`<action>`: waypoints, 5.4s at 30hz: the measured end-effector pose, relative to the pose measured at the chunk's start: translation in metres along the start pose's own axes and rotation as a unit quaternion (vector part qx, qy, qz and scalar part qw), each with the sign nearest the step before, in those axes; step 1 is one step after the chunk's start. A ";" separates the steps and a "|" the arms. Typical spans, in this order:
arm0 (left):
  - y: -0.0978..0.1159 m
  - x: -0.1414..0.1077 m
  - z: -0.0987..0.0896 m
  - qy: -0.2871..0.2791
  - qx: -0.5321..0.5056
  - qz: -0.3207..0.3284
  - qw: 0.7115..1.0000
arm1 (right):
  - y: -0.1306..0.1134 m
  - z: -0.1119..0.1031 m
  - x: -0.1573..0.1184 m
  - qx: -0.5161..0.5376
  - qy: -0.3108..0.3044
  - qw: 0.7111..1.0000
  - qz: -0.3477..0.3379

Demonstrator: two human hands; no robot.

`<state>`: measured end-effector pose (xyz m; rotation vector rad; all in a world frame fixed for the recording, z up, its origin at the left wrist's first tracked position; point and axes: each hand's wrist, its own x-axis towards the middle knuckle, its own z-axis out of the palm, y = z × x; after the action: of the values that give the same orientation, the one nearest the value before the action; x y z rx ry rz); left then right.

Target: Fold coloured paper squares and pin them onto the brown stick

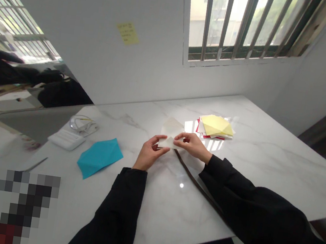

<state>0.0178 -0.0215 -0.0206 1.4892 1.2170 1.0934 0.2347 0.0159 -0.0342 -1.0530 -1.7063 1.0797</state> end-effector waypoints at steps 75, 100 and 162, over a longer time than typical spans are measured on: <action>-0.021 -0.052 -0.067 0.006 0.352 0.098 0.931 | 0.002 0.027 -0.018 -0.232 -0.075 0.959 -0.146; -0.021 -0.051 -0.066 0.023 0.362 0.067 0.930 | 0.005 0.024 -0.015 -0.217 -0.101 0.960 -0.142; -0.019 -0.056 -0.055 0.023 0.384 0.092 0.919 | -0.005 0.034 -0.016 -0.207 -0.111 0.958 -0.168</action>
<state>-0.0469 -0.0686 -0.0326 2.2104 1.6738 0.7912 0.2066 -0.0088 -0.0425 -0.8635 -2.2630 0.6542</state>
